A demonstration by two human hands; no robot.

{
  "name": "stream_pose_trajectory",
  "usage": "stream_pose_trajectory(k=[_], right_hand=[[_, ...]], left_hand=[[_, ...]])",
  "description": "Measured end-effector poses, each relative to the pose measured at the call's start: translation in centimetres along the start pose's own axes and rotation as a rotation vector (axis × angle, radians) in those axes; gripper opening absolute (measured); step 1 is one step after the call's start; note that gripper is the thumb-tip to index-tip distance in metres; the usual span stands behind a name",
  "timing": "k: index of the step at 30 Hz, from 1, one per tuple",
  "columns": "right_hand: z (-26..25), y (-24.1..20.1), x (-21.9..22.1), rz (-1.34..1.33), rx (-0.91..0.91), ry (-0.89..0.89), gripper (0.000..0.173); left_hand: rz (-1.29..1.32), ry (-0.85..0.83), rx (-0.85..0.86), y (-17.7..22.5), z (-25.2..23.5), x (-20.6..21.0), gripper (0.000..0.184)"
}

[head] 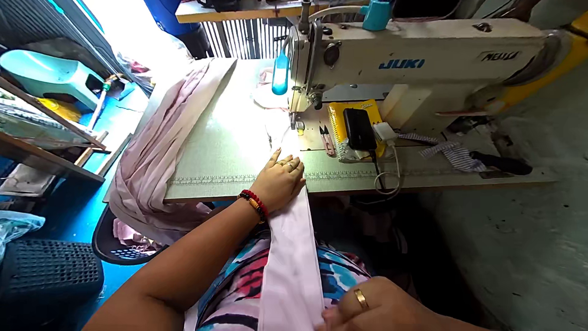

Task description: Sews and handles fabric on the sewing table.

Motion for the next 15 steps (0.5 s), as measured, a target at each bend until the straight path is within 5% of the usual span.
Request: stream_pose_trajectory(k=[6, 15], right_hand=[[0.3, 6.6, -0.9, -0.024, 0.024, 0.159, 0.016], [0.4, 6.9, -0.3, 0.066, 0.028, 0.103, 0.016]], left_hand=[[-0.015, 0.011, 0.061, -3.2, -2.4, -0.7, 0.041], [0.030, 0.069, 0.038, -2.9, -1.0, -1.2, 0.039]])
Point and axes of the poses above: each hand's wrist, its own z-axis away from the middle knuckle, its own x-axis out of the palm, y = z × x, the point moved 8 cm from there along -z, towards the middle knuckle, and after that the axes turned 13 degrees about -y, right-handed, at the moved point
